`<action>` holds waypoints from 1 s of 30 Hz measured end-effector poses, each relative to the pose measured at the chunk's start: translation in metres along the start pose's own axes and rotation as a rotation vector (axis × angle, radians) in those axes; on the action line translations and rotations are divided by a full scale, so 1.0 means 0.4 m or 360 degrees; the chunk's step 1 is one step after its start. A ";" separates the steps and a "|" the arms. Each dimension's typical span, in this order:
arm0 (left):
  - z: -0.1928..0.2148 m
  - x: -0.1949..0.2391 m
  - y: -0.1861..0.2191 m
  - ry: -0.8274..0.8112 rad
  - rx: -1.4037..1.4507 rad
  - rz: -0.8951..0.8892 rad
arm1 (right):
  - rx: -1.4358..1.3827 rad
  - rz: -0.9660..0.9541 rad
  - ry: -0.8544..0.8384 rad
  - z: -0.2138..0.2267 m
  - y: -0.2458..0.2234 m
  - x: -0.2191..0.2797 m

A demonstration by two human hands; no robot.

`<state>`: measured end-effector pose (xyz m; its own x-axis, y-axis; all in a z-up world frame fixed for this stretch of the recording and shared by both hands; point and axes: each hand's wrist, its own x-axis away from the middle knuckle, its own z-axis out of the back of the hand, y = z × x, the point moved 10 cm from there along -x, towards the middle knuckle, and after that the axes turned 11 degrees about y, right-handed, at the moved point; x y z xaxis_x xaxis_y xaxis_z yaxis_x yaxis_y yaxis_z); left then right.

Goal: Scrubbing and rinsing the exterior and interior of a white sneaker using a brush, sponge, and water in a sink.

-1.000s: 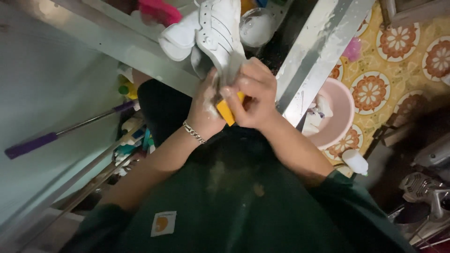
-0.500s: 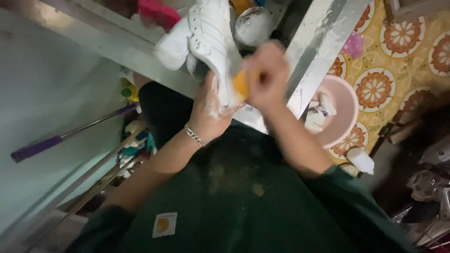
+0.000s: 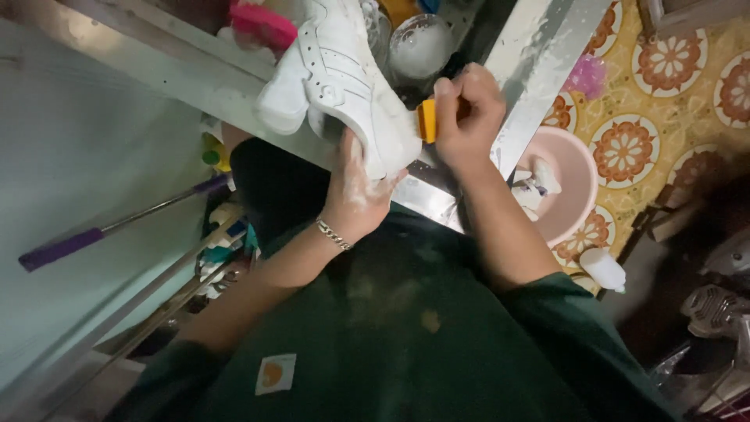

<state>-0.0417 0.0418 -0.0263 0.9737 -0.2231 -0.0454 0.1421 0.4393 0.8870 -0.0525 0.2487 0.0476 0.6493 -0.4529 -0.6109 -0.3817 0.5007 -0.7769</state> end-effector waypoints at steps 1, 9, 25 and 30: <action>-0.017 0.016 -0.007 -0.0018 0.0106 -0.0057 | -0.0061 0.0112 -0.0046 -0.019 -0.069 -0.002; 0.009 -0.005 0.050 0.0027 0.0628 -0.0017 | -0.0091 0.0233 0.0129 0.033 -0.005 -0.028; -0.111 -0.013 -0.040 0.0314 0.2263 0.0687 | -0.0196 0.0419 0.0622 0.104 -0.089 -0.117; -0.095 -0.016 0.032 0.0431 0.2235 0.1224 | -0.0172 0.0614 0.0558 0.058 -0.205 -0.107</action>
<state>-0.0392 0.0819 -0.0320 0.7568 -0.1197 0.6426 -0.4844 -0.7628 0.4284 -0.0338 0.2440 0.1410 0.1967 -0.4794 -0.8553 -0.6269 0.6092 -0.4857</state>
